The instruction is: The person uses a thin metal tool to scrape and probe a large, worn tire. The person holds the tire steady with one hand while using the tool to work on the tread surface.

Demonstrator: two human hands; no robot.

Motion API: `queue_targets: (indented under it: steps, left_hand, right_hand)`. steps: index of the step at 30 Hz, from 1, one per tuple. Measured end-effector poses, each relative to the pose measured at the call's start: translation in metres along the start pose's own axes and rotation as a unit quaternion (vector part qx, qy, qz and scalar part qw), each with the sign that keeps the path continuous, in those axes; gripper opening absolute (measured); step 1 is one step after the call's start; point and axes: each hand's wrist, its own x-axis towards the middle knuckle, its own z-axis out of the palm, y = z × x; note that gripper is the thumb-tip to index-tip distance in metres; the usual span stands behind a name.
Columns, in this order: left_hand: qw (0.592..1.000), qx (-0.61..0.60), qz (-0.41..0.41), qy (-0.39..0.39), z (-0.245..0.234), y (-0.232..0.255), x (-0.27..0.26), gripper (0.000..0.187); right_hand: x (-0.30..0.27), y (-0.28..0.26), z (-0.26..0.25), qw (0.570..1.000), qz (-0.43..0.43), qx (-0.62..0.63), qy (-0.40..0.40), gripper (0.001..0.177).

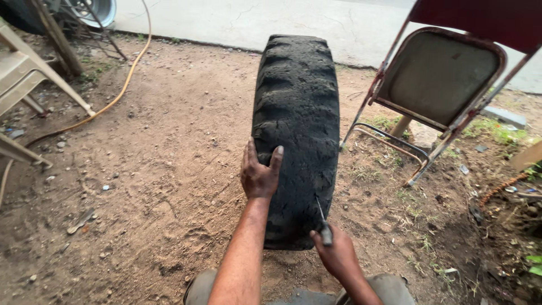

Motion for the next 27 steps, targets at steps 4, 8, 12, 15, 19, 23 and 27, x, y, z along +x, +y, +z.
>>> queue_targets:
  steps: [4,8,12,15,19,23,27]
  left_hand:
    - [1.000,0.011,0.007,0.011,0.001,0.002,0.002,0.112]
    - [1.000,0.008,0.007,0.005,-0.001,0.003,0.004,0.112]
    - [1.000,0.011,0.006,0.003,-0.001,0.004,0.008,0.113]
    - [1.000,0.008,0.012,-0.001,0.000,0.004,0.010,0.114]
    - [1.000,0.006,0.006,-0.006,0.000,0.004,0.013,0.115]
    - [1.000,0.009,0.010,-0.007,0.002,0.001,0.011,0.115]
    - [1.000,0.009,0.029,0.004,0.004,0.001,0.012,0.114]
  right_hand:
    - [-0.013,-0.050,-0.021,0.998,0.014,-0.031,-0.061,0.037]
    - [-0.022,-0.089,-0.036,0.998,0.006,0.005,-0.066,0.034]
    - [-0.025,-0.097,-0.038,0.997,0.019,0.006,-0.073,0.032]
    - [-0.021,-0.086,-0.032,0.996,0.035,-0.010,-0.079,0.033]
    - [-0.011,-0.060,-0.018,0.993,0.050,0.004,-0.106,0.034]
    - [-0.005,-0.019,-0.005,0.999,-0.021,-0.011,-0.048,0.028]
    - [0.010,0.008,0.005,0.996,-0.084,0.000,-0.032,0.025]
